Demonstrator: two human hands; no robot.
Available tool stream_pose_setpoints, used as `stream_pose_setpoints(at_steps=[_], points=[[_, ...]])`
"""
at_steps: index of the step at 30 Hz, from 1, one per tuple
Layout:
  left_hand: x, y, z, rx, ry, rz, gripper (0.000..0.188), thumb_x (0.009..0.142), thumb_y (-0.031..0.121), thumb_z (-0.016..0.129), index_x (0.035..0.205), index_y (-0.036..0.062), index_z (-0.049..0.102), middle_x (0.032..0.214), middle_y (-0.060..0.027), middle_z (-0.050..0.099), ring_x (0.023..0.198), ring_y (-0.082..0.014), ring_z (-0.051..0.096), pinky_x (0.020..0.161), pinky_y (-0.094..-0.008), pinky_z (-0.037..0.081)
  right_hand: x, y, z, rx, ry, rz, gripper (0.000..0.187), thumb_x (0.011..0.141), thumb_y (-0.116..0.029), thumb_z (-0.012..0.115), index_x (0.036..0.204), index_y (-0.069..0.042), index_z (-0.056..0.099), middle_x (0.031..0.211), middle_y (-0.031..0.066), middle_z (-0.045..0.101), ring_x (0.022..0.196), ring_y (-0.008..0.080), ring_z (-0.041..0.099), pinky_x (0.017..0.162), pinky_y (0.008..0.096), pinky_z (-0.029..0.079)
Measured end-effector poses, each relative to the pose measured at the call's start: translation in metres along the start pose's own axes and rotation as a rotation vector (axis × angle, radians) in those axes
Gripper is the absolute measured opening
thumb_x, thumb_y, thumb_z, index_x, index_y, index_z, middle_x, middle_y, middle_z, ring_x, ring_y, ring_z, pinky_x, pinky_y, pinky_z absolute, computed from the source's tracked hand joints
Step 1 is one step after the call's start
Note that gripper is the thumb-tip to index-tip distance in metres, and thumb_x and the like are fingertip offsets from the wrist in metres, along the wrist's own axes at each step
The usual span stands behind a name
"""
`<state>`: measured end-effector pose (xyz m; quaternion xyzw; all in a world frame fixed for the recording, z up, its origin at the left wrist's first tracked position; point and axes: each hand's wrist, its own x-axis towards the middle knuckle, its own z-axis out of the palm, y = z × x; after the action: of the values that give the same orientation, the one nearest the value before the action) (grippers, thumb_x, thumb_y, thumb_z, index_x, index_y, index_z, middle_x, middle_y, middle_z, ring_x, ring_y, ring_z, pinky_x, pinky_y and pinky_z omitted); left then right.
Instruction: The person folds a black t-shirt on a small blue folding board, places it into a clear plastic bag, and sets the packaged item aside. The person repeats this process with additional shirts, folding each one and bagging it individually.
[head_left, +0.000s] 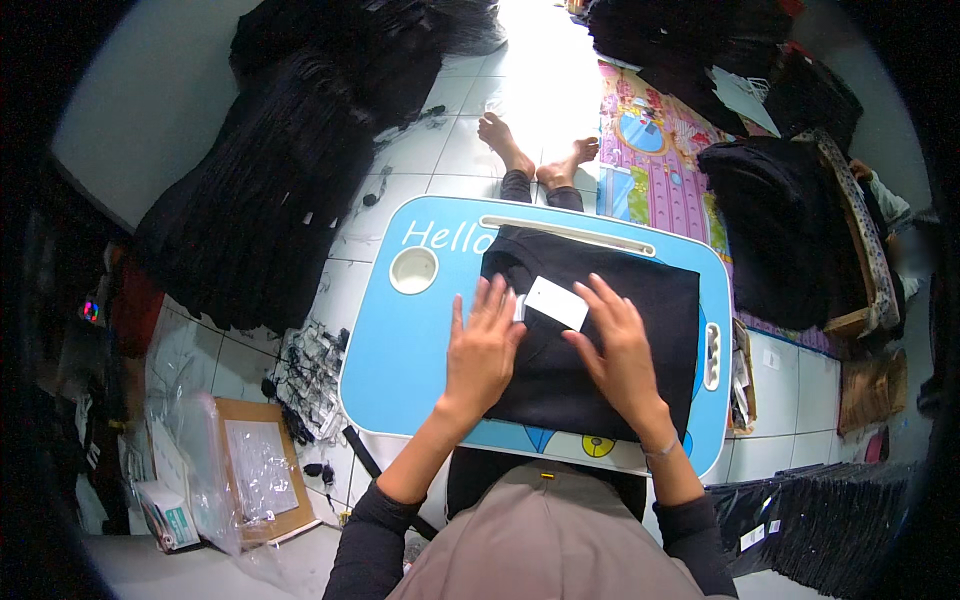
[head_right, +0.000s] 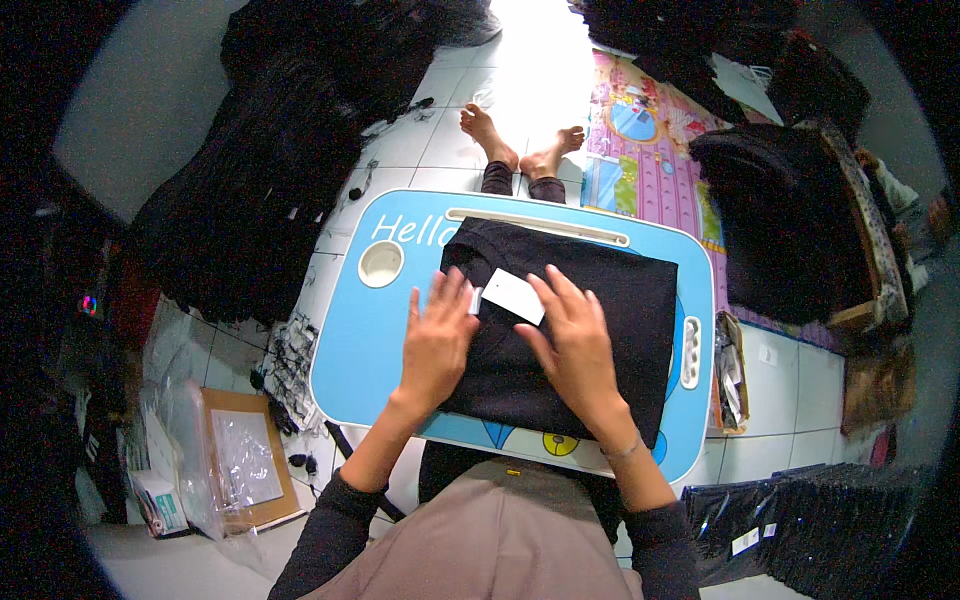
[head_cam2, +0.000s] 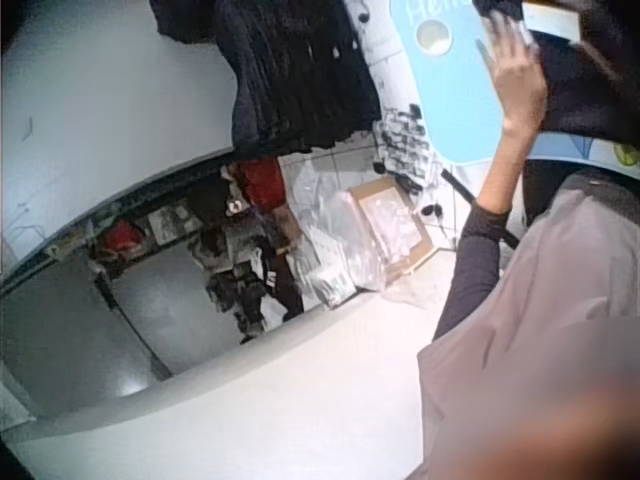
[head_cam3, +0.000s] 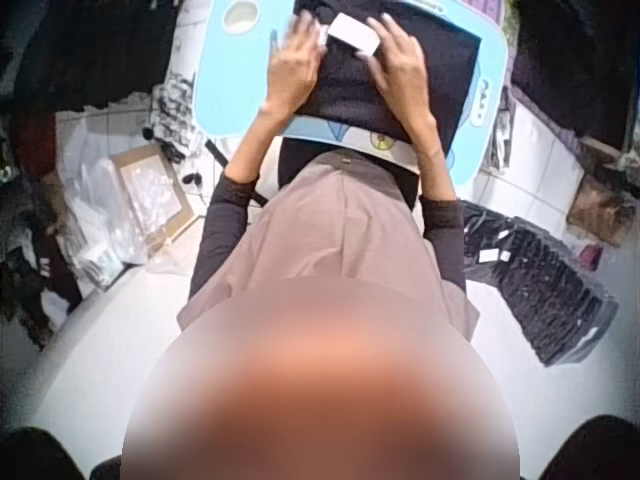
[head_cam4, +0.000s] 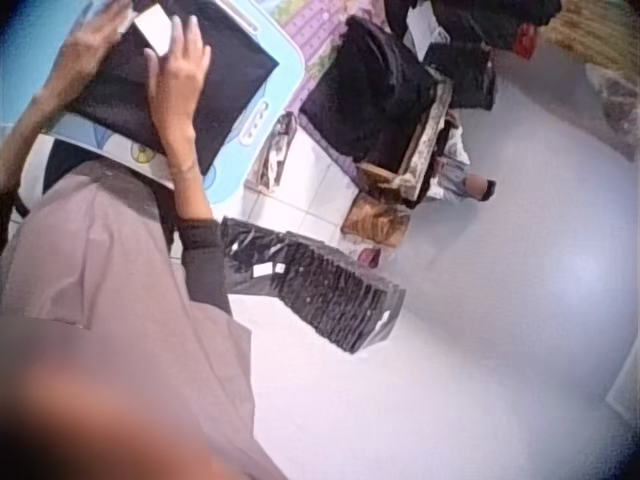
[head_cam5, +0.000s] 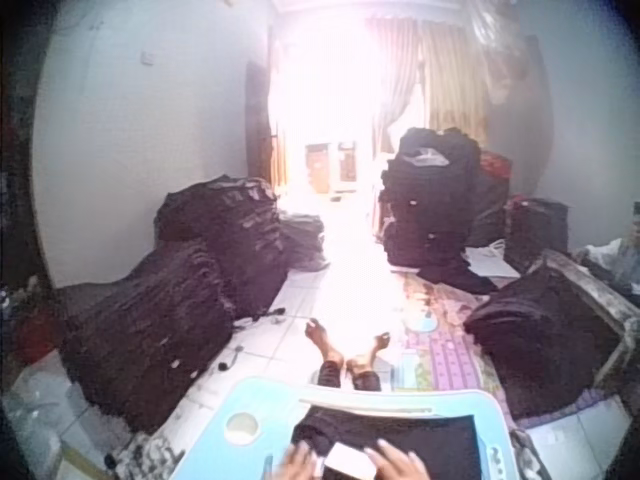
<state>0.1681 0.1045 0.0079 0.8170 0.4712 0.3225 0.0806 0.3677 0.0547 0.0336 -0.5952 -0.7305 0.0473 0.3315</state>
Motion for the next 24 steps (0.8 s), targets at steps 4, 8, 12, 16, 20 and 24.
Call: stream_pose_setpoints(at_steps=[4, 8, 12, 16, 20, 24], points=[[0.000, -0.009, 0.002, -0.015, -0.187, -0.024, 0.042, 0.100, 0.023, 0.044, 0.135, 0.0006, 0.049, 0.142, -0.0187, 0.046, 0.135, -0.0324, 0.040, 0.114, -0.0508, 0.019, 0.026, 0.001, 0.030, -0.220, -0.237, -0.116, 0.046, 0.084, -0.021, 0.068, 0.128, -0.014, 0.056, 0.129, 0.0179, 0.054, 0.119, 0.0310, 0.051, 0.101, 0.0465, 0.039], [0.013, -0.023, 0.001, -0.385, 0.072, -0.308, 0.028, 0.093, 0.019, 0.058, 0.108, -0.0045, 0.064, 0.112, -0.0222, 0.064, 0.098, -0.0334, 0.062, 0.089, -0.0419, 0.045, 0.022, 0.011, 0.022, -0.188, -0.215, -0.152, 0.035, 0.087, -0.016, 0.066, 0.122, -0.014, 0.061, 0.126, 0.0148, 0.057, 0.116, 0.0305, 0.053, 0.098, 0.0439, 0.041], [0.032, -0.038, 0.014, -0.463, 0.042, -0.533, 0.027, 0.087, 0.019, 0.069, 0.098, -0.0051, 0.065, 0.084, -0.0143, 0.067, 0.070, -0.0197, 0.061, 0.067, -0.0337, 0.048, 0.022, 0.009, 0.012, -0.159, -0.174, -0.185, 0.033, 0.088, -0.014, 0.065, 0.121, -0.011, 0.062, 0.123, 0.0137, 0.059, 0.114, 0.0305, 0.055, 0.097, 0.0423, 0.043], [0.043, -0.053, 0.029, -0.768, 0.034, -0.584, 0.020, 0.089, 0.013, 0.067, 0.098, -0.0040, 0.061, 0.081, -0.0083, 0.069, 0.069, -0.0118, 0.062, 0.062, -0.0270, 0.048, 0.049, 0.003, 0.032, 0.183, -0.037, -0.073, 0.023, 0.089, -0.019, 0.064, 0.107, -0.004, 0.066, 0.104, 0.0142, 0.065, 0.091, 0.0251, 0.063, 0.081, 0.0367, 0.049], [0.042, -0.061, 0.031, -1.186, -0.042, -0.688, 0.014, 0.092, 0.008, 0.063, 0.100, -0.0002, 0.055, 0.084, -0.0079, 0.069, 0.071, -0.0093, 0.063, 0.062, -0.0233, 0.051, 0.075, 0.001, 0.063, 0.606, -0.107, 0.310, 0.020, 0.091, -0.013, 0.062, 0.097, 0.003, 0.071, 0.082, 0.0116, 0.072, 0.071, 0.0133, 0.067, 0.064, 0.0276, 0.052], [0.041, -0.056, 0.030, -1.231, -0.028, -0.682, 0.018, 0.090, 0.004, 0.064, 0.103, 0.0013, 0.052, 0.087, -0.0091, 0.070, 0.073, -0.0107, 0.066, 0.063, -0.0235, 0.054, 0.086, 0.003, 0.084, 0.585, -0.114, 0.476, 0.028, 0.084, -0.029, 0.068, 0.086, -0.002, 0.074, 0.073, 0.0139, 0.071, 0.067, 0.0211, 0.069, 0.062, 0.0319, 0.051]])
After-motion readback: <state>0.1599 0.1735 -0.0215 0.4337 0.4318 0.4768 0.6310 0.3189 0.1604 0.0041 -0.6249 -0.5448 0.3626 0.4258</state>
